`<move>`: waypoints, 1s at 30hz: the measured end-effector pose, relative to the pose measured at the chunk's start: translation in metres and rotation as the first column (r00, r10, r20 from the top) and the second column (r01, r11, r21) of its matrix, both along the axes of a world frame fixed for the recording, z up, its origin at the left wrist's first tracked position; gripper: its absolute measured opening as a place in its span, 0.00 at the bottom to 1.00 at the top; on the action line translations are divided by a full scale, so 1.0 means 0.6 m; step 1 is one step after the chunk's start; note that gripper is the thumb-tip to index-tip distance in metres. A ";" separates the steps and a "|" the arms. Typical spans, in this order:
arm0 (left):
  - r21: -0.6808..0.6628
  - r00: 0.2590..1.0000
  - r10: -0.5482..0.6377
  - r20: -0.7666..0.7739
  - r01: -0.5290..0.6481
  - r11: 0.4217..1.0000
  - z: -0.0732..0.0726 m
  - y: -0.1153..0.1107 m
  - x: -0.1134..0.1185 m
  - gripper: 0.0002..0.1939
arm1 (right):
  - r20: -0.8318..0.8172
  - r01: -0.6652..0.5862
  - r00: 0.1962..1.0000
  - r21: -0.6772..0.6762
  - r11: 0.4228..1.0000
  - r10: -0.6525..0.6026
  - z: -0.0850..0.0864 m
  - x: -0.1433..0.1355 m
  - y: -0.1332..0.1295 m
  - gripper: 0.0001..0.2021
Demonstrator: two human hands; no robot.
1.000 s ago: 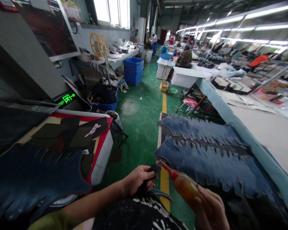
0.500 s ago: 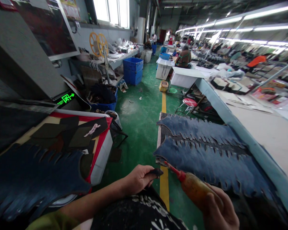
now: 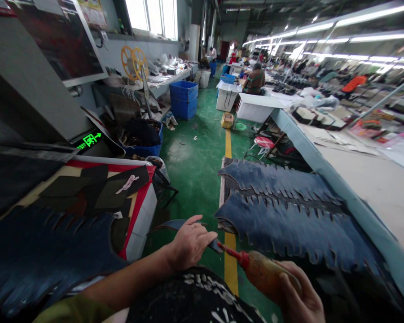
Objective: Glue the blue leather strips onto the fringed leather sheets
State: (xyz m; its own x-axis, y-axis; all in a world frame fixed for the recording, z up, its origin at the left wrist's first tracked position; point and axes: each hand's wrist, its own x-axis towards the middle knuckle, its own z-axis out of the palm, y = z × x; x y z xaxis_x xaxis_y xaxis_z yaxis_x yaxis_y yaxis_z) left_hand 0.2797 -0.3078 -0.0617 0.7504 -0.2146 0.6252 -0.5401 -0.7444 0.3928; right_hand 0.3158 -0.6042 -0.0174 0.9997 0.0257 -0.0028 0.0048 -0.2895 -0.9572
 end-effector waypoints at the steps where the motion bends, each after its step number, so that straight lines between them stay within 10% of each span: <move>1: 0.009 1.000 -0.002 -0.004 0.002 1.000 -0.002 0.001 -0.001 0.16 | -0.020 -0.010 1.000 0.014 1.000 0.010 -0.005 -0.002 -0.003 0.15; 16: 0.039 0.999 0.026 0.027 -0.028 0.999 -0.009 0.008 -0.010 0.16 | -0.212 0.125 0.972 0.093 0.988 -0.103 -0.040 0.012 -0.002 0.21; 30: 0.096 0.998 0.060 0.004 -0.060 0.994 -0.013 0.001 -0.008 0.16 | -0.446 0.038 0.880 0.406 0.913 0.162 -0.082 -0.003 0.002 0.18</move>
State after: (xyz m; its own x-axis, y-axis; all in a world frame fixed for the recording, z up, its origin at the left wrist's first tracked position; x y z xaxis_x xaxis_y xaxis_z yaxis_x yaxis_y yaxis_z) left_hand 0.2746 -0.3074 -0.0697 0.7630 -0.2282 0.6048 -0.4935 -0.8099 0.3170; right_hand 0.3137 -0.6028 -0.0665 0.8796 0.1861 -0.4378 -0.4596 0.0949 -0.8831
